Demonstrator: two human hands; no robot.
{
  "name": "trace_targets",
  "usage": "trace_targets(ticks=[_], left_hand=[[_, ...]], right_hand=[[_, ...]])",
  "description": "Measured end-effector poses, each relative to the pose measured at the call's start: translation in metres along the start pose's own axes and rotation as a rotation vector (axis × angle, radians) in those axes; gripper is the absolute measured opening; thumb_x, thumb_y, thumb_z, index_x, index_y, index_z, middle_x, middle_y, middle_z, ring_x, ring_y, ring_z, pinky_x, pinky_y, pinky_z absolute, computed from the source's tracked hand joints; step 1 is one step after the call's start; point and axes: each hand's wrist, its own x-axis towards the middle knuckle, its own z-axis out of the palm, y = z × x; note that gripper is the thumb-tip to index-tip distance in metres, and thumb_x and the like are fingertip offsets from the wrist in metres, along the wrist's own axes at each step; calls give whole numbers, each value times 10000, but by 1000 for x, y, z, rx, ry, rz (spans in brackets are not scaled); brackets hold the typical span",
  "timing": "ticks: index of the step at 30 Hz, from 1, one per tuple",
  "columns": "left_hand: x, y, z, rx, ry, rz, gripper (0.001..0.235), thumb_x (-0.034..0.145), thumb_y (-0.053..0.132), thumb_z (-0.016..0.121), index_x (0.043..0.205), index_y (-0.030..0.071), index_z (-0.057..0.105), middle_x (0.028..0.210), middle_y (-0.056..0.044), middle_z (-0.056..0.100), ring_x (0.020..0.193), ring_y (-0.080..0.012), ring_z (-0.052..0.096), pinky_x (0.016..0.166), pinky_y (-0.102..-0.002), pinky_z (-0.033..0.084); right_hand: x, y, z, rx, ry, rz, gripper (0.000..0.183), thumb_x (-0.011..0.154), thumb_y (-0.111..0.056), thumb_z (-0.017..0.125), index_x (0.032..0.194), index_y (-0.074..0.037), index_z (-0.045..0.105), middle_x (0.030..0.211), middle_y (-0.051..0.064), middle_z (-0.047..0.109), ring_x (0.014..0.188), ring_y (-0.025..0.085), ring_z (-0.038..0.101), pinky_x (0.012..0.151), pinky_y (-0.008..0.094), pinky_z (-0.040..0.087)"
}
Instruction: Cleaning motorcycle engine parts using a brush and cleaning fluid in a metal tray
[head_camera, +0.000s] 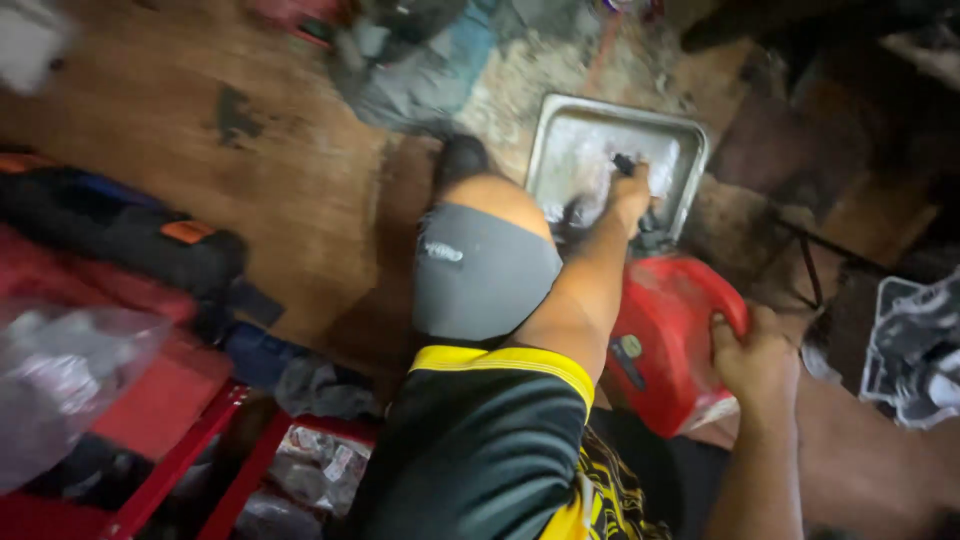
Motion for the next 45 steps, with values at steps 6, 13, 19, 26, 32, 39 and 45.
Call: trace_targets(ticks=[6,13,19,26,32,39,45], left_hand=[[-57,21,-22,233,-472,308,420,678,379,871,1025,158,784,946,-58,794,875,-154,709,810,-282,537],[-120,40,12,377,-647,510,192,725,270,830,693,121,714,694,-56,745,636,-144,662,632,-290,524],[-146,29,30,745,-615,776,302,704,270,845,881,69,706,790,-134,744,831,-297,755,802,-444,582],[-132,20,43,774,-80,828,276,726,347,784,910,146,739,817,-81,753,911,-268,756,784,-434,578],[-135,11,31,713,-531,785,474,766,159,755,1194,35,593,1112,-171,674,1150,-326,635,991,-499,488],[-118,52,20,1100,-611,876,546,759,199,908,1204,63,623,1164,-181,730,1182,-341,670,957,-496,576],[-136,64,5,950,-683,753,554,765,101,869,1225,16,573,1147,-202,686,1153,-358,671,942,-449,576]], right_hand=[[18,87,77,758,225,-90,342,864,-68,668,1201,-7,671,992,51,661,849,126,550,757,271,464],[-5,68,65,914,160,37,97,902,-127,653,997,-109,647,799,-6,562,716,116,482,610,316,418],[1,37,58,824,84,-4,496,898,-413,778,1251,-70,724,1088,235,740,1088,421,685,920,567,506],[0,5,78,677,59,195,518,863,-589,663,1265,-262,686,1078,143,765,1158,382,677,989,546,517],[2,30,54,711,41,189,454,871,-527,654,1164,-184,702,1028,203,756,1156,425,666,962,568,510],[1,17,45,700,12,121,497,884,-533,605,1291,-255,666,1068,193,756,1191,407,653,1014,556,503],[4,12,46,692,1,78,556,897,-552,594,1403,-322,618,1200,195,733,1269,397,612,1074,553,479]])
